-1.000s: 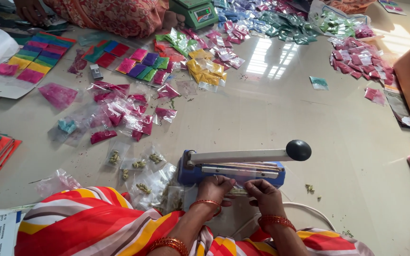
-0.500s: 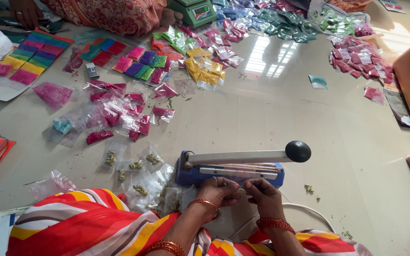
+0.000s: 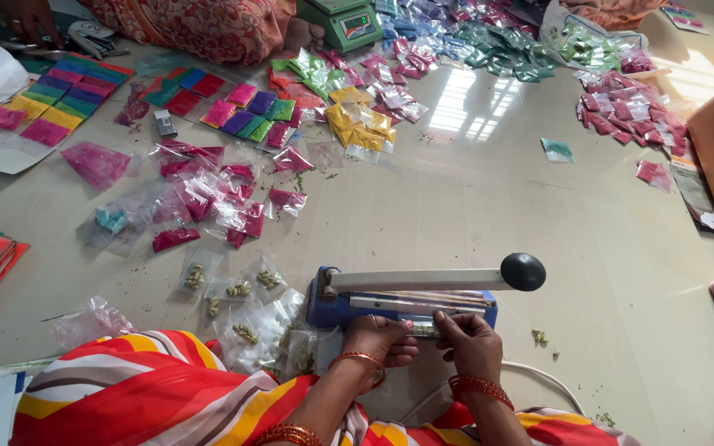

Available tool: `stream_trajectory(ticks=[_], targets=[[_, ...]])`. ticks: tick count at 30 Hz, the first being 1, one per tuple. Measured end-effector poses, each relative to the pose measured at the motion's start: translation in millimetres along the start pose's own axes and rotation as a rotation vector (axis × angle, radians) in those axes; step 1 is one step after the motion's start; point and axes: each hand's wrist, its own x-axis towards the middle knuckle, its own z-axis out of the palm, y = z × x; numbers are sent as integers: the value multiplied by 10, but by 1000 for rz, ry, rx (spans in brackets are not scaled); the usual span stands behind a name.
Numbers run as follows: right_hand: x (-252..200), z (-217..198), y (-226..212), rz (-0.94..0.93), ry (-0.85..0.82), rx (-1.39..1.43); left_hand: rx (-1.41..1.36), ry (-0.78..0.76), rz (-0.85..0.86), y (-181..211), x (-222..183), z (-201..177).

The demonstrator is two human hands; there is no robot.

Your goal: Sealing small plastic bags containing decorative items using a manual impulse heat sealer.

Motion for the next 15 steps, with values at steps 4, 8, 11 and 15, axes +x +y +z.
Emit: stream_trajectory(ticks=[4,8,11,15], targets=[[79,-274,-180,94,116,174,-72,-2,42,-19,64,-7],[194,-741,-802,-165,293,217,-154,38,57,107,40,-14],[249,-705,-1441,-329,195,-271,-171,62,45,117,12,30],[672,-354,-1554,-173,-170,-1307,-182,77,41,122,13,26]])
